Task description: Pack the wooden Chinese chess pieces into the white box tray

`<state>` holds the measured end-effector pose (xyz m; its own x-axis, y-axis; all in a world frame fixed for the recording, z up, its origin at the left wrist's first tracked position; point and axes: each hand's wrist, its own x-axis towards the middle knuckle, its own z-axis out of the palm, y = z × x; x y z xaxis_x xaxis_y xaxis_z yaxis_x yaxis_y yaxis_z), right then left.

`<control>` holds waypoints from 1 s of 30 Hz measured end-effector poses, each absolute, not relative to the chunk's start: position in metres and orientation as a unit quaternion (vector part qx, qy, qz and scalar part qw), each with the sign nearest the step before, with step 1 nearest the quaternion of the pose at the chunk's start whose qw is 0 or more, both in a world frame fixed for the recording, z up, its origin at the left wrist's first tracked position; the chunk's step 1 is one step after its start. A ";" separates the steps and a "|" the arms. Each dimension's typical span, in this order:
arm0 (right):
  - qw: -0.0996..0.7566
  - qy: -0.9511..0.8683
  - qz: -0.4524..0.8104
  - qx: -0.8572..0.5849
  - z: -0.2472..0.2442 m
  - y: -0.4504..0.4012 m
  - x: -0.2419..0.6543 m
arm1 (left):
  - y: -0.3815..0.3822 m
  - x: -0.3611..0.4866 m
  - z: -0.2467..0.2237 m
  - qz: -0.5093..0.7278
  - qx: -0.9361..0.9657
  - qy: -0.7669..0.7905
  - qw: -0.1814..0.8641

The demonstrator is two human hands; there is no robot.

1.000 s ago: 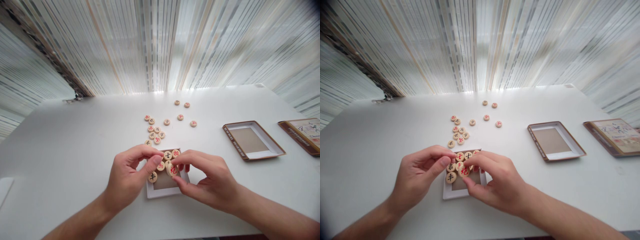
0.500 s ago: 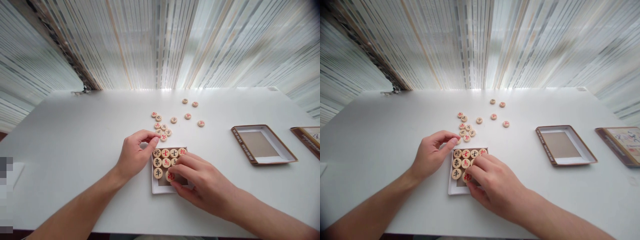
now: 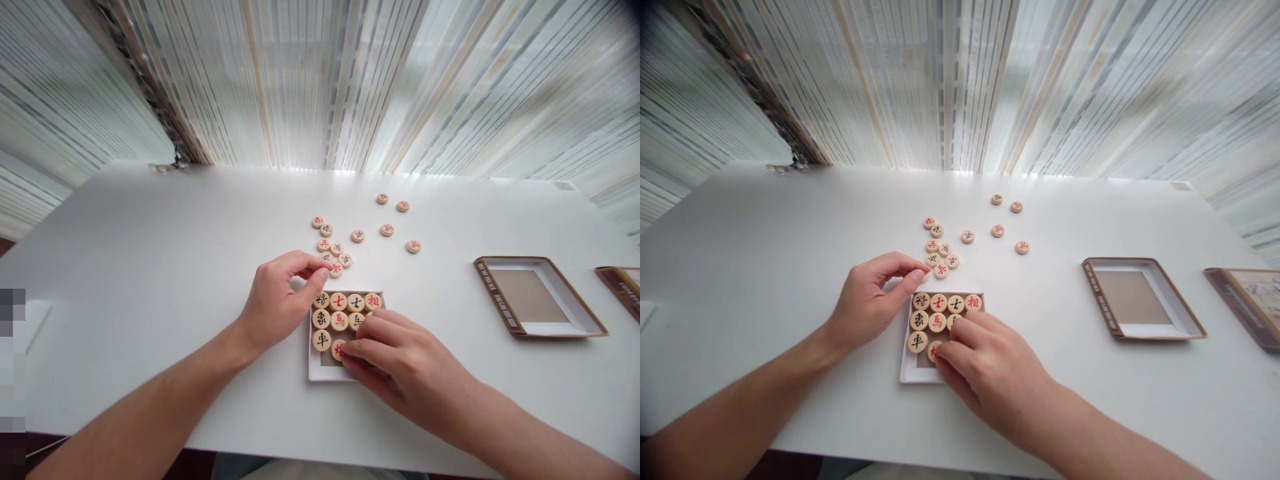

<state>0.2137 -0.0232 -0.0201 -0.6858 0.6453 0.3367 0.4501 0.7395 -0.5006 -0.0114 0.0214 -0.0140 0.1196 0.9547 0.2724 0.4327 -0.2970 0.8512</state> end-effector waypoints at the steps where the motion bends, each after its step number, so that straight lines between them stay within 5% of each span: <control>1: 0.252 -0.898 0.192 -0.305 -0.021 -0.023 0.214 | 0.021 -0.011 -0.014 0.427 0.683 0.508 0.305; 30: 0.328 -0.874 0.177 -0.313 -0.016 -0.018 0.215 | 0.024 -0.016 -0.015 0.427 0.670 0.524 0.308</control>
